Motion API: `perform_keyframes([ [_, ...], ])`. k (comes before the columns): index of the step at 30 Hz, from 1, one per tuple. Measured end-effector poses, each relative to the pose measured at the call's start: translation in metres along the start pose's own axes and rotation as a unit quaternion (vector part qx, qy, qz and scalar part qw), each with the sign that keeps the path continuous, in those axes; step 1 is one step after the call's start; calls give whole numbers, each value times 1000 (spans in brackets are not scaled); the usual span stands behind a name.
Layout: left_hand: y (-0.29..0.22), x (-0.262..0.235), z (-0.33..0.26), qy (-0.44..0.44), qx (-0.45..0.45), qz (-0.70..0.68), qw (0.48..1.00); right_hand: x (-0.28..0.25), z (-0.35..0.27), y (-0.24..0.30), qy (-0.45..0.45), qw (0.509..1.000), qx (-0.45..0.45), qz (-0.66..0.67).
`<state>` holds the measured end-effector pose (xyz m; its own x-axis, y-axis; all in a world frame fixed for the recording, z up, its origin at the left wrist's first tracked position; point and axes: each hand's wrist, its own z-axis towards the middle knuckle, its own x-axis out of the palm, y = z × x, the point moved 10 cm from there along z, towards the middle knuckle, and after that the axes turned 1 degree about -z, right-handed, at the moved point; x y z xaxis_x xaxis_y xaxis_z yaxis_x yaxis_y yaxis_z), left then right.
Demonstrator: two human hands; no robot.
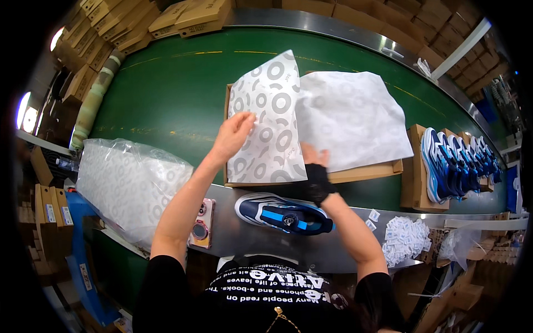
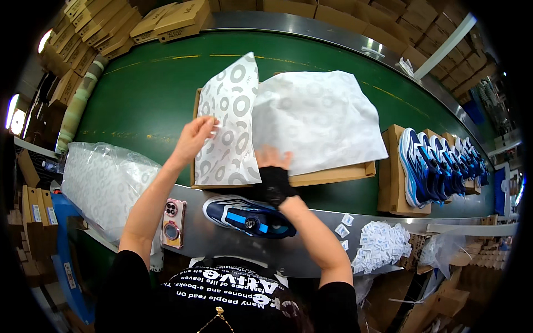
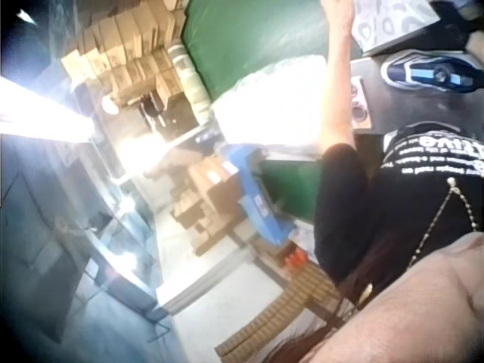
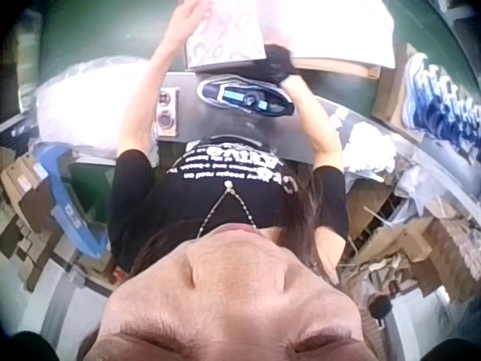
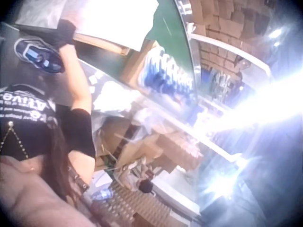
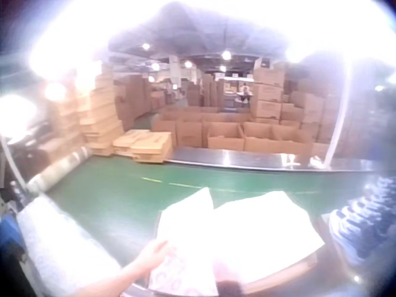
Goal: The person packs shoes into boxes by placing a pair of blue and white sneakers onto tissue paper in a box, folding the paper over them, and closing the box before placing it on a stack.
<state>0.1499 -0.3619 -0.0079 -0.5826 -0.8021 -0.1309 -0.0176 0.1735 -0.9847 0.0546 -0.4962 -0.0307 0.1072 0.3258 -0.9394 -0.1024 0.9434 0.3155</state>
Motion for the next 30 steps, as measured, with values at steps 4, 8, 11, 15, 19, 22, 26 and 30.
perform_keyframes([
  [4, 5, 62, -5, -60, 243, 417, 874, -33, -57, -92, 3, 981, 184, -63],
  [8, 51, 101, 19, 5, 145, 637, 757, -67, -87, -71, -72, 995, 45, 54],
  [11, 72, 82, 34, 43, 8, 705, 708, -122, -117, -36, -264, 960, -29, 90],
  [15, 28, 72, 7, -74, 149, 548, 820, -25, -178, -99, -69, 934, 209, 283],
  [19, 30, 88, -70, 92, 86, 242, 962, 66, -209, -107, 128, 779, 306, 532],
  [22, 11, 116, -135, 97, 206, 423, 877, 70, -191, -78, 187, 736, 330, 560],
  [26, 30, 80, -140, 27, 136, 279, 950, 42, -144, -28, 259, 717, 257, 594],
  [30, 2, 49, -133, -42, -30, 36, 998, -20, -99, -1, 182, 630, 194, 729],
])
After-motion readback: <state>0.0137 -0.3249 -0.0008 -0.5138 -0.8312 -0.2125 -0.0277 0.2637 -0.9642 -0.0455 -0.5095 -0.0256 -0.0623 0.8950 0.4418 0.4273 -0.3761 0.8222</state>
